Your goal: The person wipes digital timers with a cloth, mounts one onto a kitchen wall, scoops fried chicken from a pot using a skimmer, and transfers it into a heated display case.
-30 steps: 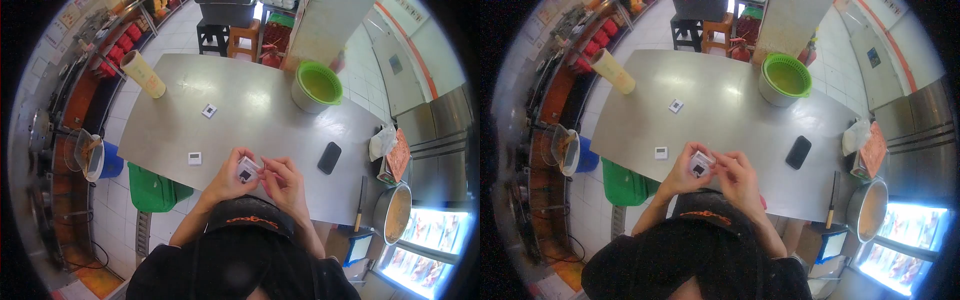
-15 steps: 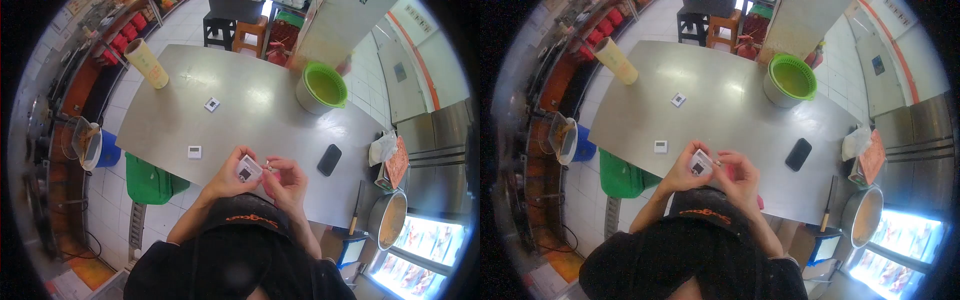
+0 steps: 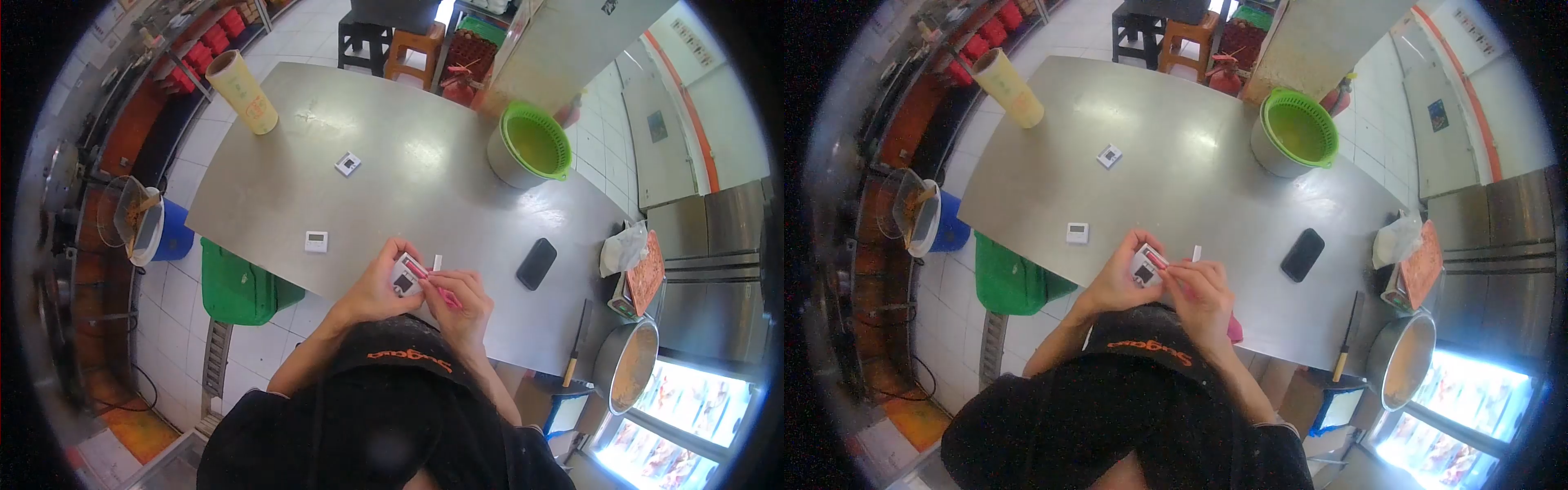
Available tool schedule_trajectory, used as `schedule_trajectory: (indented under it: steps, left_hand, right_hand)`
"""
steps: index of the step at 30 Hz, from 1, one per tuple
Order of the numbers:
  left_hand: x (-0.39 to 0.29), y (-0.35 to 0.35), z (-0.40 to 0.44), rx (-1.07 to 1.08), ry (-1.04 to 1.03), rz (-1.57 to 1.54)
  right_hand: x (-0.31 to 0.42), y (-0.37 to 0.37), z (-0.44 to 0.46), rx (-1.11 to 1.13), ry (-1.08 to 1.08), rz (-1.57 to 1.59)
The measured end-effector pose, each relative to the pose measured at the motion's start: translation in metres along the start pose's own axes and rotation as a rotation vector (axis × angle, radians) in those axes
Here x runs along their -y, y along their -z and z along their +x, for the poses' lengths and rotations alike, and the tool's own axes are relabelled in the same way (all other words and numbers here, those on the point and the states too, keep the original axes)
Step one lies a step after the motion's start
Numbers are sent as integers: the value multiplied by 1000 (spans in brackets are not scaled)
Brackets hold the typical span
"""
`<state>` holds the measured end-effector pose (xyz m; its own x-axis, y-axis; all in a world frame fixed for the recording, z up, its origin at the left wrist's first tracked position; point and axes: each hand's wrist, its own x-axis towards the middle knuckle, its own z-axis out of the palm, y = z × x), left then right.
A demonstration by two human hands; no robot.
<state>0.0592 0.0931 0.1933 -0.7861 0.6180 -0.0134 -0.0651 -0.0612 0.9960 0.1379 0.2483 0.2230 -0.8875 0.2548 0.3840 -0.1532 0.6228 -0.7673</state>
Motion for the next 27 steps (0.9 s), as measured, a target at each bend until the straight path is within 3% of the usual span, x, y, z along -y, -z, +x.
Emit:
schedule_trajectory:
  steps: [2,6,8,9,11,15,17,18,20,21,23,27]
  left_hand:
    - [1,2,1,28,-92,230]
    - [12,-1,2,62,-102,157]
    - [18,-7,-1,52,-117,116]
    - [18,-6,0,58,-119,120]
    - [18,-5,-1,77,-1,-38]
    - [22,-3,-1,77,-68,37]
    - [22,-1,0,112,230,-164]
    - [27,0,-1,120,231,-162]
    - [43,4,-4,29,215,-282]
    - [46,7,-3,32,217,-276]
    - [51,14,-3,-13,296,-370]
    - [57,18,-5,-33,284,-383]
  right_hand:
    - [-5,-3,-1,35,-131,59]
    - [-22,-13,0,130,-352,279]
    - [-34,-13,-6,200,-508,590]
    - [-34,-9,-3,193,-506,593]
    - [-33,0,-2,238,-603,921]
    - [-71,-6,-6,267,-758,985]
    - [-138,-27,-12,76,-810,870]
    - [-174,-39,-21,68,-810,870]
    - [-232,-60,-36,9,-621,-66]
    - [-236,-65,-37,4,-624,-61]
    - [-241,-73,-39,279,-566,-273]
    - [-241,-92,-34,324,-546,-339]
